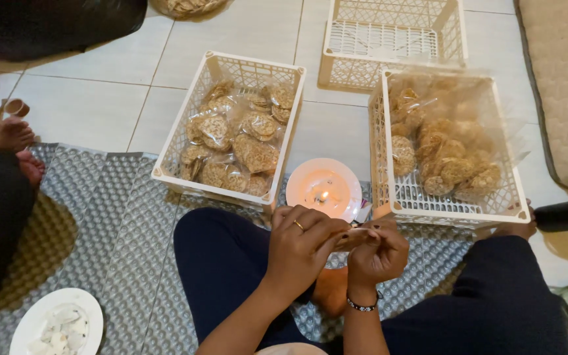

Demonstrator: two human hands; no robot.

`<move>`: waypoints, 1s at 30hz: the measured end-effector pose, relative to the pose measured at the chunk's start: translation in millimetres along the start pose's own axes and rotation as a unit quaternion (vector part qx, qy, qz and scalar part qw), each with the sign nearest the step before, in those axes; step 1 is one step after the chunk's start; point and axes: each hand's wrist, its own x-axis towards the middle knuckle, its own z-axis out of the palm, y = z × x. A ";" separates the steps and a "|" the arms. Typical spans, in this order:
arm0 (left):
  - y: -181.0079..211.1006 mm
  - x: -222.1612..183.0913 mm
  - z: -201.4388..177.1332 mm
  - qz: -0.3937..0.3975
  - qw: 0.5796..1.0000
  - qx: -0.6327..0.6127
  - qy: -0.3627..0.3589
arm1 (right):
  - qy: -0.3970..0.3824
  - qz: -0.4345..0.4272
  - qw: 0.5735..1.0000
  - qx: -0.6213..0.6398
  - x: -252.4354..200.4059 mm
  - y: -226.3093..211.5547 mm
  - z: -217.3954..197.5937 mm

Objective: Sealing plastic bags of food items using a candle flame

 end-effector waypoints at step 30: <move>-114.6 -43.5 152.4 -0.285 0.928 -0.176 -0.161 | -0.104 0.246 0.962 -0.052 7.7 86.5 11.9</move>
